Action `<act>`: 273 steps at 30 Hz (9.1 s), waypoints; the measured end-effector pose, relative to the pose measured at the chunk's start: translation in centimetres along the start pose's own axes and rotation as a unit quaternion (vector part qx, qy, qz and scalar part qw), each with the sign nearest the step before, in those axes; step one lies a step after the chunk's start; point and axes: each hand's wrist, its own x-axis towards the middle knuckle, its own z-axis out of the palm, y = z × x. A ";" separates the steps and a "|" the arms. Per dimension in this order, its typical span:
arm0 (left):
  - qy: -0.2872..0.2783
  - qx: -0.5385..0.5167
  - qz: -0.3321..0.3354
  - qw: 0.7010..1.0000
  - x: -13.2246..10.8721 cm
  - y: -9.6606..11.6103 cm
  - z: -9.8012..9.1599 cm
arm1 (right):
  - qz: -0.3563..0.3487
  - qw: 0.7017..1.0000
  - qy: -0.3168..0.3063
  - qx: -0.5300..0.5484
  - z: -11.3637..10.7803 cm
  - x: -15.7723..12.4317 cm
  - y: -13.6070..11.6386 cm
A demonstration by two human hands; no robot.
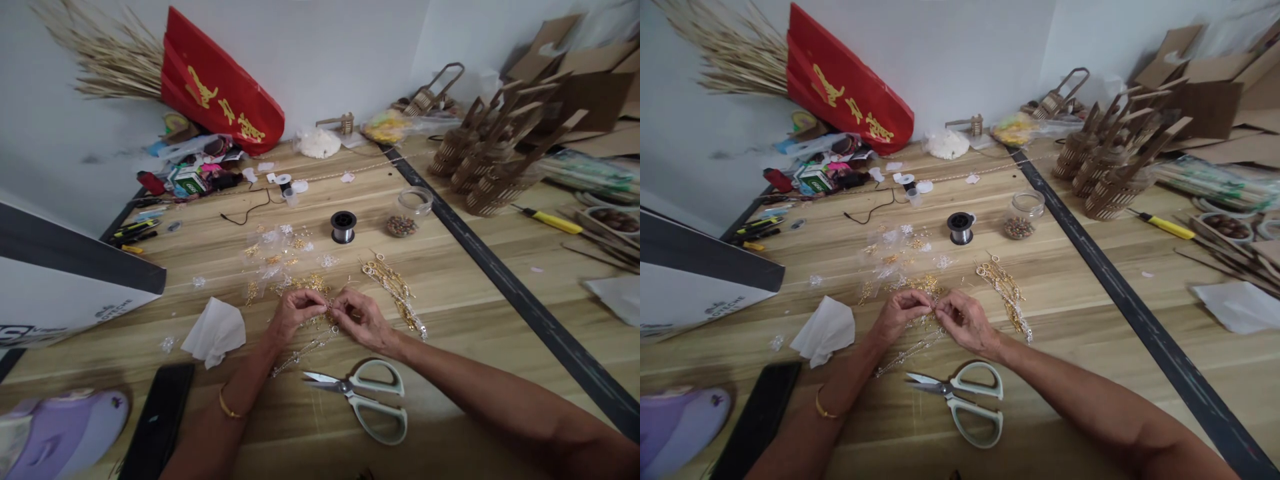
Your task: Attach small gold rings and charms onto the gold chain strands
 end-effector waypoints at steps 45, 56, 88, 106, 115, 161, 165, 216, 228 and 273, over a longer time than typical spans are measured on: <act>0.003 0.185 0.158 0.970 -0.1 0.6 0.2 | -0.018 1.000 0.003 0.018 -0.3 -0.1 -0.1; -0.009 0.167 0.135 0.977 -0.1 0.6 0.1 | -0.030 0.999 0.016 0.009 -0.2 0.0 0.1; -0.001 0.235 0.186 0.954 0.1 1.0 0.0 | -0.029 0.999 0.019 -0.009 -0.3 0.0 0.0; -0.011 0.250 0.188 0.950 0.0 1.1 0.1 | -0.022 1.000 0.014 0.002 -0.2 -0.1 0.1; -0.008 0.254 0.186 0.949 0.1 1.1 0.1 | -0.021 1.000 0.009 0.003 -0.2 -0.1 0.0; -0.010 0.202 0.177 0.963 0.0 0.7 -0.1 | -0.012 1.000 0.012 0.010 -0.1 -0.1 0.1; -0.011 0.211 0.176 0.961 0.0 0.9 -0.1 | -0.010 1.000 0.013 0.002 -0.1 -0.1 0.2; -0.012 0.205 0.149 0.967 0.0 1.2 0.1 | -0.034 0.999 0.007 0.015 0.2 -0.1 1.1; -0.005 0.207 0.140 0.968 0.0 0.6 -0.4 | -0.029 0.999 0.019 0.003 0.0 -0.2 0.5; -0.009 0.203 0.164 0.965 0.0 1.0 -0.2 | -0.030 0.999 0.014 0.001 0.0 -0.1 0.6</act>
